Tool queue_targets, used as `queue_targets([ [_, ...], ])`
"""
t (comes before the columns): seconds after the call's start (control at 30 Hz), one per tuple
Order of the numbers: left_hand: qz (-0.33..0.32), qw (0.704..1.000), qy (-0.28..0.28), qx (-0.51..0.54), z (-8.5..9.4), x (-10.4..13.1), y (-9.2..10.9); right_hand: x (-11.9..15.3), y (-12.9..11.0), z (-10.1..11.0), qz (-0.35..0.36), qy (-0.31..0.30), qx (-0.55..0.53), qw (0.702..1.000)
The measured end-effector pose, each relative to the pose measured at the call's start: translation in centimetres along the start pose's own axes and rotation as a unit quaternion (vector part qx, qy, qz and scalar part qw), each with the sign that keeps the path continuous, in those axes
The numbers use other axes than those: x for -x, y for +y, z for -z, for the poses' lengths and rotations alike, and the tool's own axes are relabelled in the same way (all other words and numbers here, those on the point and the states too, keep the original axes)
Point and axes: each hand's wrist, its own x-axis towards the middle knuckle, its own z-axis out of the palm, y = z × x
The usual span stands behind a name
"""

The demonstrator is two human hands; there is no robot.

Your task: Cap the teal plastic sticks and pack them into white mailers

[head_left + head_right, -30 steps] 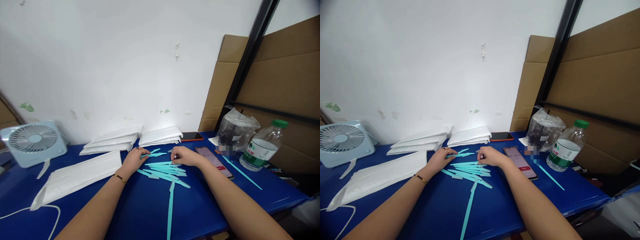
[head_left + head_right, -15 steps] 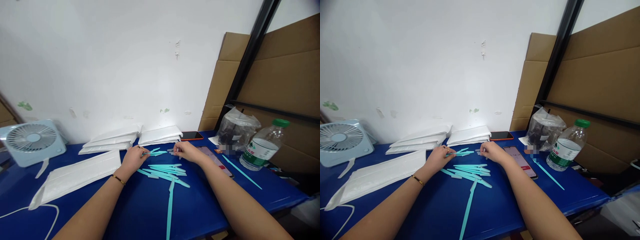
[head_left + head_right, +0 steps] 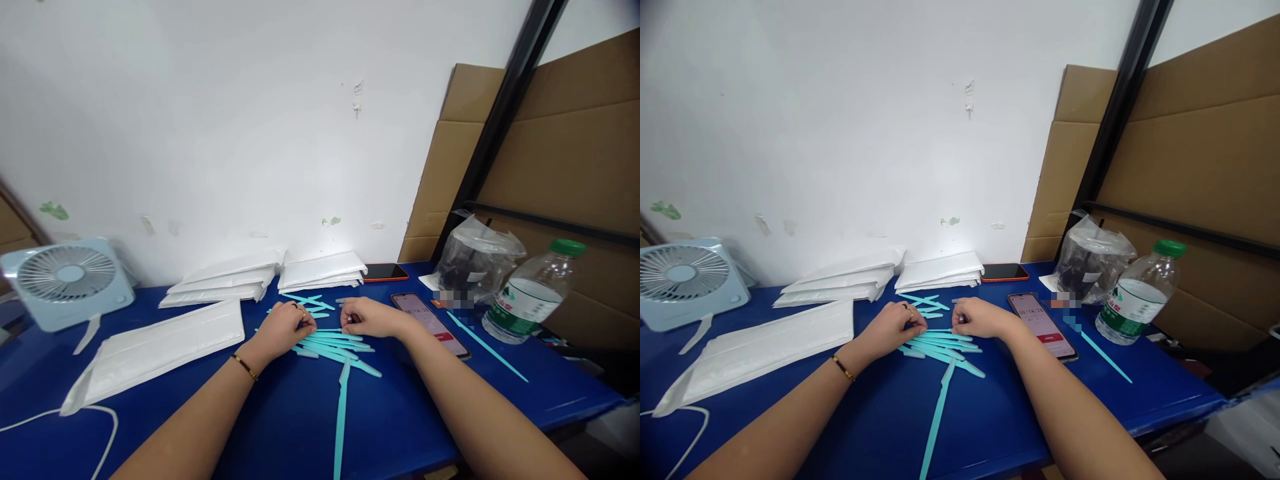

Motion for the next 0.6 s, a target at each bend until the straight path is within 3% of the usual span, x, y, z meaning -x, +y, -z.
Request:
queue_targets([
  [0.2,0.015,0.999,0.03,-0.043,0.1,-0.2,-1.0,-0.2,0.5,-0.1,0.01,0.048,0.061,0.997],
  [0.4,0.101,0.991,0.078,-0.049,0.8,0.1,-3.3,0.7,1.5,1.5,-0.089,0.11,0.077,0.987],
  [0.5,0.094,0.992,0.077,-0.012,1.1,0.2,-2.7,0.9,0.9,1.6,-0.079,0.098,0.037,0.991],
  [0.6,0.046,0.998,0.037,0.018,0.9,0.3,-1.3,0.6,0.3,0.8,-0.04,0.041,0.007,0.998],
])
